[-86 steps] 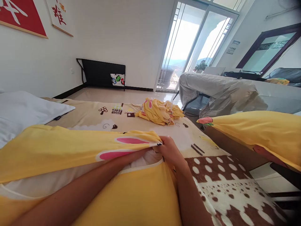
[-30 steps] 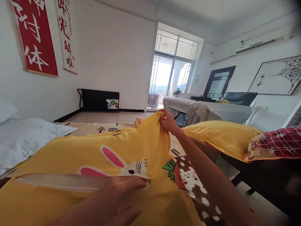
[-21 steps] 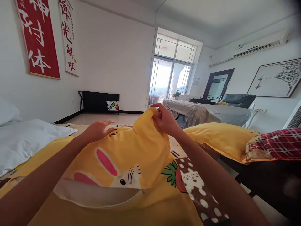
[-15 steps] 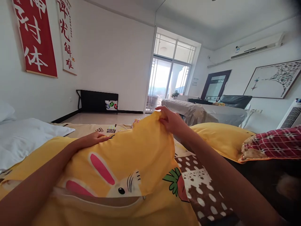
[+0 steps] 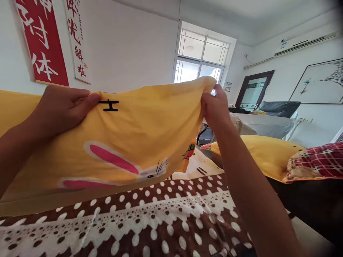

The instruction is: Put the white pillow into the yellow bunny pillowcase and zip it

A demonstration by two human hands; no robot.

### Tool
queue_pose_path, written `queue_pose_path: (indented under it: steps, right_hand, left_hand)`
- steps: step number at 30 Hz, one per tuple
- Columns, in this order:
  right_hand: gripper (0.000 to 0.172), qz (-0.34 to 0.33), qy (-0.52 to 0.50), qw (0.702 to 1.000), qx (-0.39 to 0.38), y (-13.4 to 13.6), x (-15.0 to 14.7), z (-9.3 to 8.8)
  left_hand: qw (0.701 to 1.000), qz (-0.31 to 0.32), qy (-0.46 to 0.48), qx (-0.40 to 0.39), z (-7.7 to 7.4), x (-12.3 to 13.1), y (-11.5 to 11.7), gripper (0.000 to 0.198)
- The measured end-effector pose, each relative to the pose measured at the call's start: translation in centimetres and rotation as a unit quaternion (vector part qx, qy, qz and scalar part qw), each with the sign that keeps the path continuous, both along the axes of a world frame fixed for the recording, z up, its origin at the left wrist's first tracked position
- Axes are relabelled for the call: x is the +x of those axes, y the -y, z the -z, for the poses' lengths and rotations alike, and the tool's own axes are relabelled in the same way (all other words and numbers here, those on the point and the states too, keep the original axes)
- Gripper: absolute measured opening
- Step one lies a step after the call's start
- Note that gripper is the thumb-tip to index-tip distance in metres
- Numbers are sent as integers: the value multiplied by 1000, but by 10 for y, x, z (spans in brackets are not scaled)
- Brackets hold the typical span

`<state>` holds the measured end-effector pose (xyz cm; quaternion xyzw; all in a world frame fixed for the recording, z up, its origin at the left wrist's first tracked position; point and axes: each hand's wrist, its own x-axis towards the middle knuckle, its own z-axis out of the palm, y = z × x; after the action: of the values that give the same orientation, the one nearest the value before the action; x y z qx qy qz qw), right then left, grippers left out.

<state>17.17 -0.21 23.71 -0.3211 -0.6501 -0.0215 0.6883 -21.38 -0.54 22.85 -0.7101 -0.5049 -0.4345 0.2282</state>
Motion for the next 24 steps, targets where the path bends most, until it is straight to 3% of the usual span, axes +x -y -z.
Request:
queue_pose_path:
  steps: [3, 5, 11, 14, 18, 21, 24]
  right_hand:
    - [31, -53, -7, 991, -120, -8, -17, 25]
    - [34, -23, -5, 988, -150, -16, -25, 37]
    - [18, 161, -76, 984, -20, -41, -40, 57]
    - [16, 191, -29, 981, -12, -48, -41, 73]
    - [21, 164, 54, 984, -44, -43, -43, 83]
    - [25, 148, 106, 982, -50, -35, -46, 82]
    - [16, 125, 206, 968, -72, -31, -38, 82]
  left_hand:
    - [1000, -5, -18, 18, 23, -6, -17, 46]
    - [1000, -9, -28, 0, 40, -6, -25, 43]
    - [992, 24, -38, -117, 67, -7, -23, 35]
    - [979, 21, -50, -198, 72, -29, -27, 37]
    - [974, 23, -32, -222, 74, -55, -34, 32]
    - [977, 19, 14, -213, 64, -51, -29, 28]
    - [976, -3, 48, -214, 50, -40, -21, 27]
